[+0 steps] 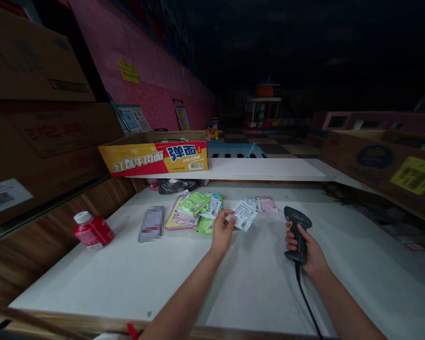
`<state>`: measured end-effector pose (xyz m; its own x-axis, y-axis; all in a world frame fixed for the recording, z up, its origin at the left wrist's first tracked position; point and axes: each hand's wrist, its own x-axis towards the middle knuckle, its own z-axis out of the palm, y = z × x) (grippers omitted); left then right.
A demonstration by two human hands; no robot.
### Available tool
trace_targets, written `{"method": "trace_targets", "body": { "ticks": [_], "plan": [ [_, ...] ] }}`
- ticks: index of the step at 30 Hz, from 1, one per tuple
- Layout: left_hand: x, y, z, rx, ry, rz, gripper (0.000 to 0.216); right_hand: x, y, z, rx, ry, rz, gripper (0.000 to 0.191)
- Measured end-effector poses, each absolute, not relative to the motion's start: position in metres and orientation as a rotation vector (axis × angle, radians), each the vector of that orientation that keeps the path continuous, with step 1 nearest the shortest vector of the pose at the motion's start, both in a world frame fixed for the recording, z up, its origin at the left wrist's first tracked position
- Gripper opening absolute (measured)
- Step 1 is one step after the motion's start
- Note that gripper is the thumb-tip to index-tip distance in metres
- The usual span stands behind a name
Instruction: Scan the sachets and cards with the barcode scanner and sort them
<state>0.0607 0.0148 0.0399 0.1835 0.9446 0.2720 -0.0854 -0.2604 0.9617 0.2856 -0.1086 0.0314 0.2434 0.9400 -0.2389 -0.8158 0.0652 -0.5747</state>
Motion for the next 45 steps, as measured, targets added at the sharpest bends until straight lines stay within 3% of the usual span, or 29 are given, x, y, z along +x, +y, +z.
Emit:
{"method": "trace_targets", "body": {
  "ticks": [5,16,22,31,38,45],
  "plan": [
    [0.121,0.038,0.039,1.616,0.774,1.219,0.025,0.284,-0.104,0.031,-0.641,-0.122,1.282,0.029],
    [0.205,0.077,0.024,2.160,1.103,1.077,0.021,0.283,-0.095,0.031,-0.724,-0.133,1.187,0.033],
    [0.191,0.069,0.023,2.524,1.254,0.798,0.031,0.283,-0.093,0.031,-0.735,-0.121,1.203,0.031],
    [0.193,0.055,0.018,2.709,1.054,0.579,0.042,0.283,-0.093,0.032,-0.729,-0.123,1.212,0.032],
    [0.188,0.057,0.022,2.656,1.043,0.644,0.046,0.286,-0.093,0.030,-0.708,-0.114,1.240,0.030],
    [0.126,0.047,0.040,2.681,1.109,0.734,0.047,0.275,-0.103,0.035,-0.754,-0.307,1.291,0.027]
  ]
}}
